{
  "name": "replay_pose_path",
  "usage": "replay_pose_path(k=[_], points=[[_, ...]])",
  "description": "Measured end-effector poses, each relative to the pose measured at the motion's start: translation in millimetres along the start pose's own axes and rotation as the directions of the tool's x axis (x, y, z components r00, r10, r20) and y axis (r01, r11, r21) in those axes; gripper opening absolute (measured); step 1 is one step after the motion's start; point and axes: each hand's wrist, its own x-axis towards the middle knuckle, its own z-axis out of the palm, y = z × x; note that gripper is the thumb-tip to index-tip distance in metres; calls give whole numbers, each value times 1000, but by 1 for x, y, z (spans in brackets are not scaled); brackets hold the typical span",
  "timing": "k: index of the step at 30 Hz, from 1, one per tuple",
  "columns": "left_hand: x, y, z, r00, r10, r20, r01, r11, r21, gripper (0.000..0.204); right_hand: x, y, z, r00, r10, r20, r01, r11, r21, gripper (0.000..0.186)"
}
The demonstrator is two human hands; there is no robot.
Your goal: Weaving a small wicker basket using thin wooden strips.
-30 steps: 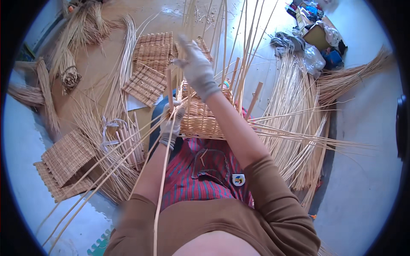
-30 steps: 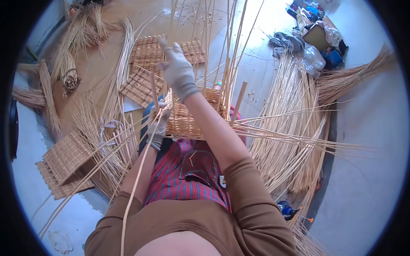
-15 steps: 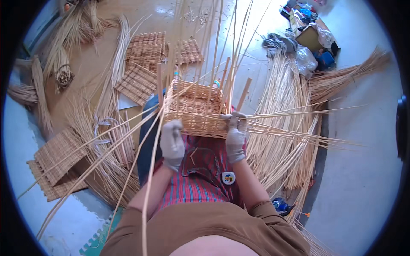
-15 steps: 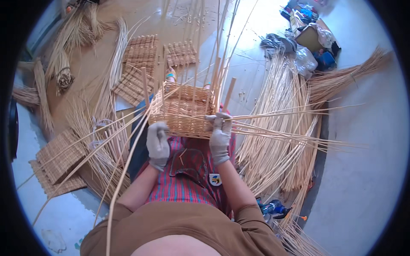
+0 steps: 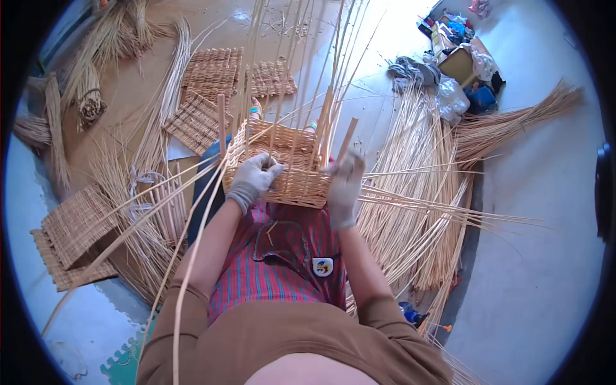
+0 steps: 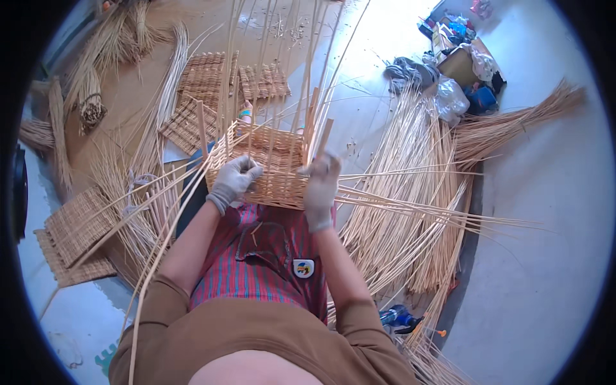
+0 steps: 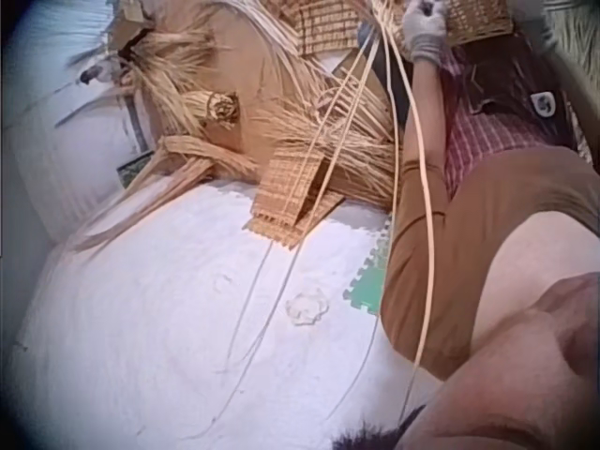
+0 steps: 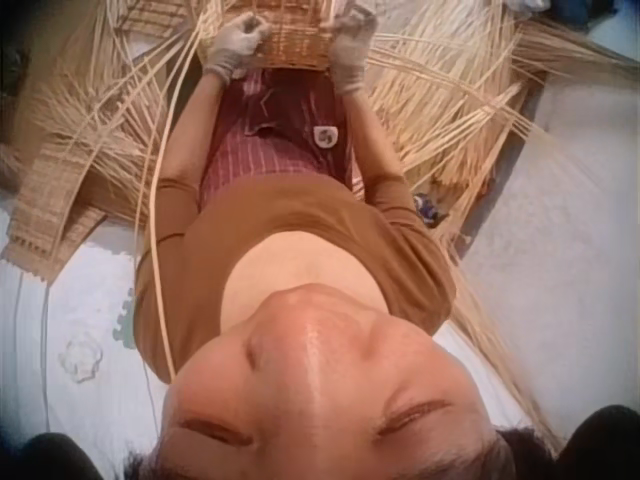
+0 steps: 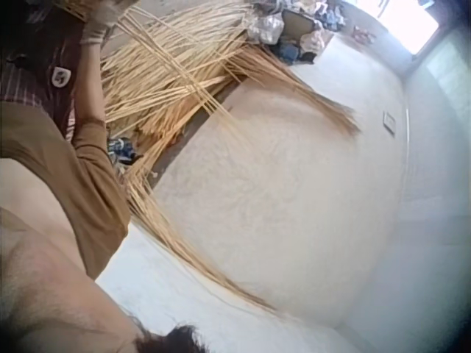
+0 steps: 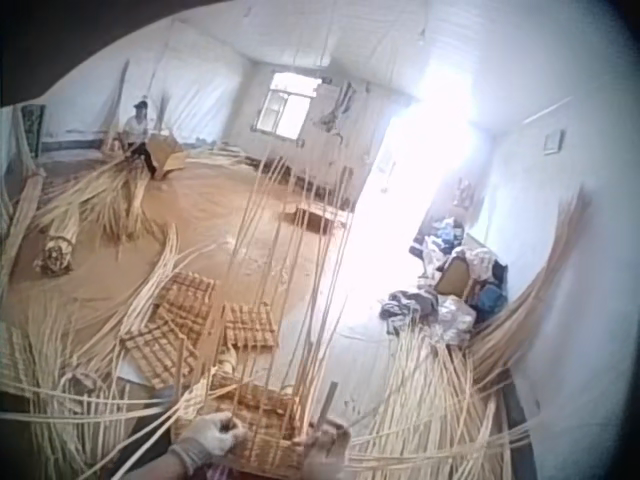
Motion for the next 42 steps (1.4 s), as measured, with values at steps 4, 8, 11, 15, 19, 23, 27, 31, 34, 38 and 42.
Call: replay_pose_path(k=[4,8,11,15,19,23,27,31,34,38,42], points=[[20,23,7,938,312,-150,-224,879,421,44,-38,0,-27,995,-68,72,74,994,-85,17],[18,31,11,922,252,-294,-82,870,487,58,-31,-25,-24,963,19,268,-23,1000,12,16],[9,32,21,778,497,-385,-394,863,317,49,-19,-35,-60,988,150,36,-149,988,-27,11],[8,24,66,890,449,77,-453,854,255,32,0,-36,-89,927,364,-87,-354,929,106,17],[16,11,98,984,170,53,-169,802,572,34,60,-57,-21,869,-389,305,494,681,-540,61],[19,12,93,968,247,34,-233,849,474,31,83,-65,2,827,-477,298,513,423,-747,68],[2,30,84,964,258,64,-255,826,503,43,42,-36,-56,890,-141,433,451,137,-882,38],[-54,19,54,874,480,-75,-428,833,350,39,8,-36,-50,992,-29,126,112,682,-723,26],[-81,-13,-18,688,691,-219,-351,582,733,42,-18,-58,34,973,-40,225,39,999,6,24],[-69,-42,-91,794,580,-184,-230,566,791,84,-18,-49,157,875,399,275,-318,901,-294,98],[-52,-42,-114,842,529,-100,-113,355,928,84,-5,-1,201,787,616,20,-598,771,-219,114]])
